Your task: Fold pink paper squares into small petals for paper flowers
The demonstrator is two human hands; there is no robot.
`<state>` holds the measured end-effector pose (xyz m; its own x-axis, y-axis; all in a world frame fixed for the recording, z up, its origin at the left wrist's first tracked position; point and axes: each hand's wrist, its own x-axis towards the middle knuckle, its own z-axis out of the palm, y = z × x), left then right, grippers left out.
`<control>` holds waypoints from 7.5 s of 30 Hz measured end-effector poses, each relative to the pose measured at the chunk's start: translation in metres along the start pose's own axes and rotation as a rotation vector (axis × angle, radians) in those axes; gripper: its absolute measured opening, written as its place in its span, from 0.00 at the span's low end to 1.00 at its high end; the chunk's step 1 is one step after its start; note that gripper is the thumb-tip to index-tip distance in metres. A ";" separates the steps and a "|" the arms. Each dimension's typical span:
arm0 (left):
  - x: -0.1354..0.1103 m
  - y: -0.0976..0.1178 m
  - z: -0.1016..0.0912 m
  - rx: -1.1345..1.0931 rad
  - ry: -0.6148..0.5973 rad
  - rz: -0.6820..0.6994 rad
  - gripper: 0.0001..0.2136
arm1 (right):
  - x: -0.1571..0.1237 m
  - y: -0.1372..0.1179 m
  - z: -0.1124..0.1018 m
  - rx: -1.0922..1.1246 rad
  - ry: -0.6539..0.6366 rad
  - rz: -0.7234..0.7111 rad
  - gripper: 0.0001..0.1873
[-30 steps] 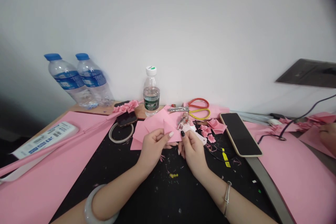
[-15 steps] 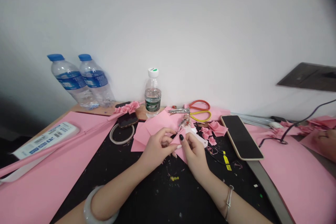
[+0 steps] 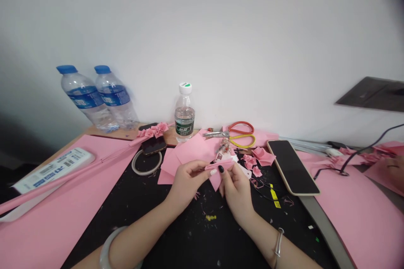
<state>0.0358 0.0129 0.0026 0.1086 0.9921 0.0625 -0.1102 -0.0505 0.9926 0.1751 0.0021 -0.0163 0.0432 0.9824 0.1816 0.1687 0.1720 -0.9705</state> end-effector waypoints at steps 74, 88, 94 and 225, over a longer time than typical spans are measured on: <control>-0.005 0.002 -0.024 0.422 -0.408 0.048 0.10 | 0.001 -0.027 -0.024 -0.202 -0.353 -0.365 0.08; -0.006 0.003 -0.023 0.458 -0.391 0.052 0.11 | 0.000 -0.029 -0.025 -0.235 -0.386 -0.364 0.08; -0.006 0.003 -0.023 0.496 -0.378 0.090 0.12 | -0.001 -0.029 -0.025 -0.247 -0.374 -0.333 0.07; -0.007 -0.002 -0.022 0.316 -0.083 -0.151 0.15 | -0.005 -0.009 -0.018 -0.194 -0.137 -0.020 0.09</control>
<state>0.0130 0.0090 -0.0016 0.1816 0.9790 -0.0923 0.2227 0.0505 0.9736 0.1906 -0.0060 -0.0058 -0.0942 0.9819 0.1642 0.3553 0.1872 -0.9158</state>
